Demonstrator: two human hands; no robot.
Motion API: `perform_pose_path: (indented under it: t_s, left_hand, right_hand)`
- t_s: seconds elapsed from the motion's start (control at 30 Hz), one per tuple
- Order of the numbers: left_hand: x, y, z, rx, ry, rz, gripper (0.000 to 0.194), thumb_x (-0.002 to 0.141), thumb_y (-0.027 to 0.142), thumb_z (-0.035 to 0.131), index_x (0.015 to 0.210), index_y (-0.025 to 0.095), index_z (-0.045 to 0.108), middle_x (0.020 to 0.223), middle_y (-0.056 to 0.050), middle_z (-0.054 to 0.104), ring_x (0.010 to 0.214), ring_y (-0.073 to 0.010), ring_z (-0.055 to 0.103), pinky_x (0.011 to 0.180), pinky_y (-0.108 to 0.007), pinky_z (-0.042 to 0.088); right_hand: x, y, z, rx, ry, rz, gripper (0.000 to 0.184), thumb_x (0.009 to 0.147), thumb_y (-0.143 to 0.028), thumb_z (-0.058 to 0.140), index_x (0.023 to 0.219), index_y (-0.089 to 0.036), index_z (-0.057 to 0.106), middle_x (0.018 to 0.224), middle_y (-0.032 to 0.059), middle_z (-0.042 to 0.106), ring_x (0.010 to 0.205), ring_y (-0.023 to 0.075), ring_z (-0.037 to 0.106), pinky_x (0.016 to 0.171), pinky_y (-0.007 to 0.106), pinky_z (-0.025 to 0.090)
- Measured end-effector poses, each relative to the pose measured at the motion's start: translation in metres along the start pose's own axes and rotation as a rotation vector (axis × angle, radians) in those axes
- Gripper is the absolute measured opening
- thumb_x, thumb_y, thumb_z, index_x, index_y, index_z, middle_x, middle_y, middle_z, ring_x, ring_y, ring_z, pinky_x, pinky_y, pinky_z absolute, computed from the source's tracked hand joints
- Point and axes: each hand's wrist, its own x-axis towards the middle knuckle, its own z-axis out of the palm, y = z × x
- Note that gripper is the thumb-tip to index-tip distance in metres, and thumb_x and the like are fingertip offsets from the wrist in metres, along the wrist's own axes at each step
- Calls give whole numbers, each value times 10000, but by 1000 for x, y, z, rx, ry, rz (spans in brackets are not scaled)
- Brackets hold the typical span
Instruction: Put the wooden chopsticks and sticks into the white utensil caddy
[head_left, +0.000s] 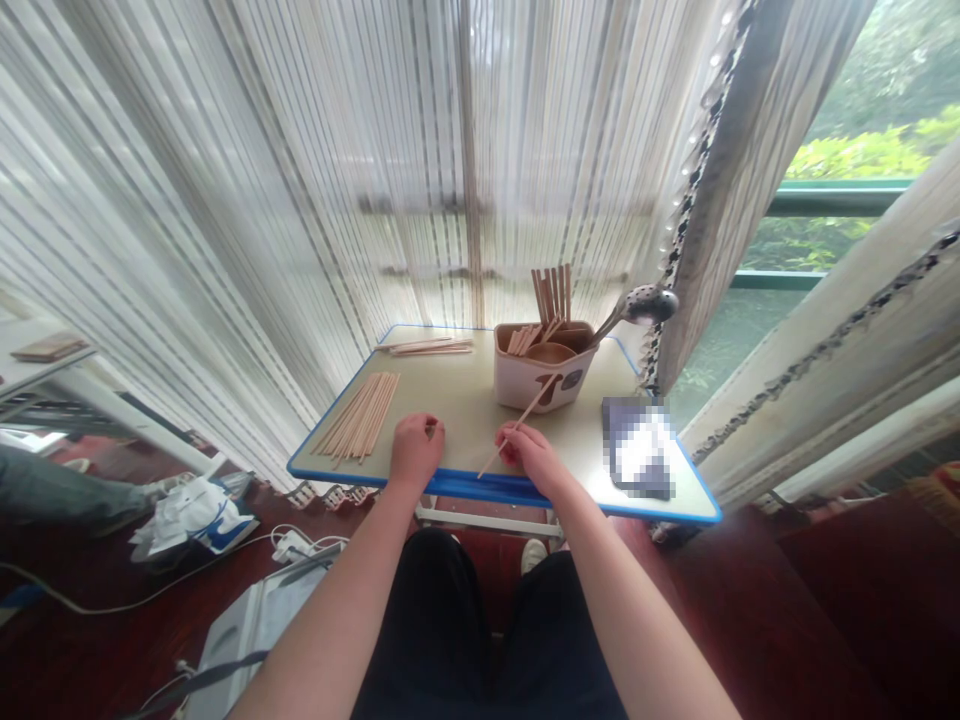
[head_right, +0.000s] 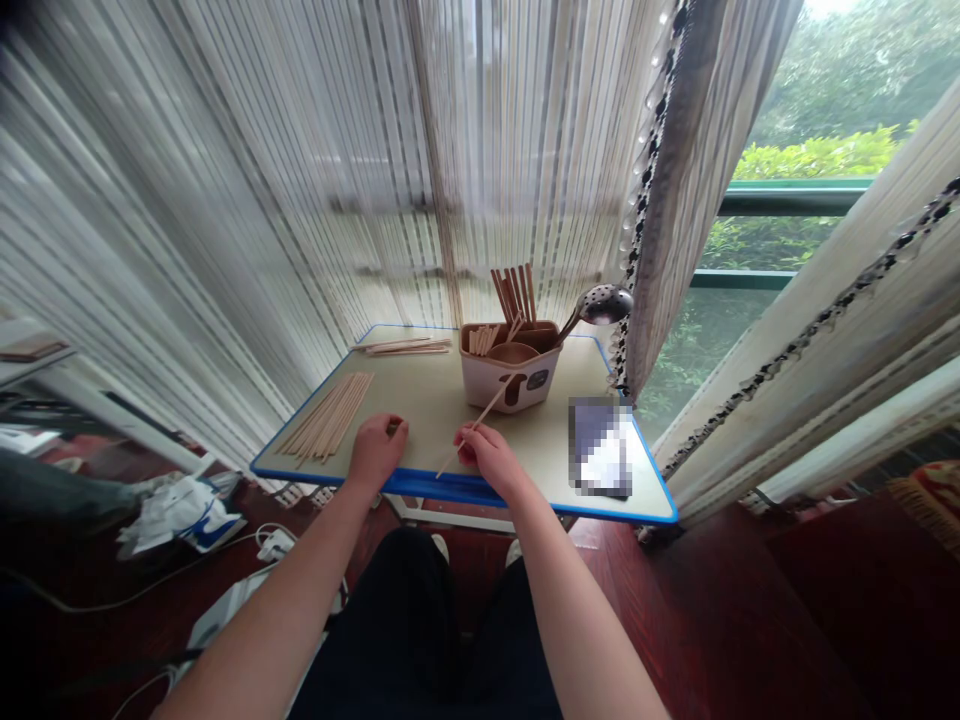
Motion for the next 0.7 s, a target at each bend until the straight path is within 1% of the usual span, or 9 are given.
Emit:
perform_pose_path:
  t_s: [0.13,0.23,0.3,0.4,0.47,0.5,0.57,0.63,0.7]
  left_hand:
    - [1,-1,0,5,-2,-9,223,797,317,445,770,165,607,786,-66,619,811,-196,558,801,-331,412]
    - [1,-1,0,-7,-4,-22,210,792,309,455,761,164,603,779,-62,618,803,-189,556,792,-321,410]
    - [2,-1,0,-15,-13,-30,196,788,300,461,746,166,598,766,-57,616,788,-180,555,783,-312,407]
    - [3,-2,0,-16,-27,-40,182,783,292,473,730,167,595,755,-55,613,785,-172,554,777,-301,400]
    - [5,-2,1,-4,-37,-45,179,785,291,479,729,168,595,757,-55,613,794,-171,556,779,-295,394]
    - [6,-2,1,7,-43,-47,177,786,290,481,725,169,595,757,-54,614,798,-171,557,784,-293,390]
    - [9,1,2,40,-59,-51,173,790,280,480,720,171,596,761,-53,618,804,-171,558,793,-292,379]
    - [10,4,1,82,-82,-51,164,790,262,482,721,171,599,773,-55,623,808,-172,555,801,-294,366]
    - [11,6,0,118,-104,-46,151,787,244,485,735,170,605,796,-59,627,818,-174,550,808,-296,354]
  right_hand:
    - [0,2,2,5,-2,-3,198,769,-339,462,678,-183,543,504,-38,471,482,95,420,486,236,294]
    - [-2,-9,3,-14,81,-64,195,767,-330,461,657,-185,532,478,-39,448,460,97,412,468,237,290]
    - [-5,-31,-1,-55,188,-184,197,770,-342,476,660,-187,528,492,-37,449,460,97,415,458,235,292]
    - [-3,-81,-18,-168,328,-426,207,793,-366,477,710,-187,538,555,-28,477,482,99,433,453,229,300]
    - [6,-115,-33,-304,472,-557,238,825,-388,431,733,-195,535,544,-33,470,479,101,429,466,229,310]
    - [13,-129,-40,-419,546,-595,256,834,-399,415,745,-196,542,543,-30,481,492,106,444,490,231,329]
    - [31,-147,-50,-688,621,-586,295,846,-412,389,777,-193,573,609,1,558,565,126,505,554,242,358]
    - [48,-153,-54,-927,614,-512,323,855,-411,367,787,-193,595,664,29,609,629,147,542,595,249,360]
    - [62,-150,-52,-1115,551,-421,329,858,-395,361,773,-192,606,705,51,638,680,162,562,618,250,355]
